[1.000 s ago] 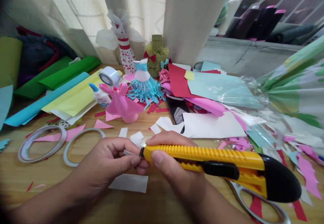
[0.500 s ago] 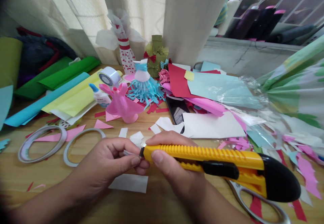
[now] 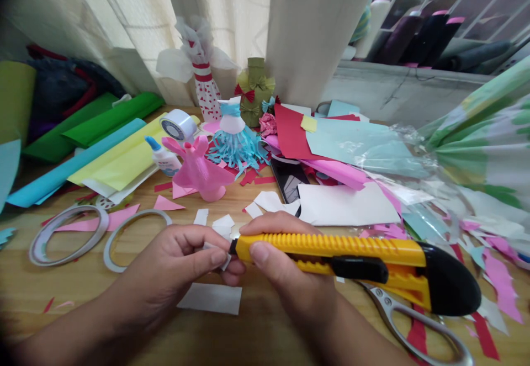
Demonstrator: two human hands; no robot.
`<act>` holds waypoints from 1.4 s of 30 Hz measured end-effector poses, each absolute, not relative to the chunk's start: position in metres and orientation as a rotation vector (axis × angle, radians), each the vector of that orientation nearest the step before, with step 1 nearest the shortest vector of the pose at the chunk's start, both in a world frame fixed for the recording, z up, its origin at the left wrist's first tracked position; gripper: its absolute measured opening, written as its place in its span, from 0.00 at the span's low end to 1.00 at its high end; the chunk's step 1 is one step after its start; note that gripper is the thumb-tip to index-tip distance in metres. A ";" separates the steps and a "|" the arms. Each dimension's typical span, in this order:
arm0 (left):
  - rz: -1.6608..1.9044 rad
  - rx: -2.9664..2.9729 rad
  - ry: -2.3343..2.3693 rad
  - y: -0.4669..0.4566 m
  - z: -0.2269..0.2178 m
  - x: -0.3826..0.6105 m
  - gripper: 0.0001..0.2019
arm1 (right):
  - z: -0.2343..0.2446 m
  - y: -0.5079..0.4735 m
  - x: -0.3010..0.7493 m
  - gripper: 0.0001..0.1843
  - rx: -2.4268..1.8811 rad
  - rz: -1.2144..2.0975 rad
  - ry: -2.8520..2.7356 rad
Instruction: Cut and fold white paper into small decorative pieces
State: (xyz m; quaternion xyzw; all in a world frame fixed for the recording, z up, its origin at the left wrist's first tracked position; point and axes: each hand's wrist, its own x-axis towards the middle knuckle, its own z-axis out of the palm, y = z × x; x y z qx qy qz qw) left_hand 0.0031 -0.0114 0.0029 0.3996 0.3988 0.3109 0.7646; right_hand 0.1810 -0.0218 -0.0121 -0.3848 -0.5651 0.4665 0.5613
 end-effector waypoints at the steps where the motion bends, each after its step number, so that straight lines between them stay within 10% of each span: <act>1: 0.673 0.877 0.866 -0.011 0.003 0.003 0.06 | -0.013 -0.022 0.181 0.08 -0.901 1.096 -1.338; 42: 0.662 0.913 0.918 -0.009 0.001 0.002 0.06 | -0.011 -0.022 0.186 0.08 -0.999 1.130 -1.404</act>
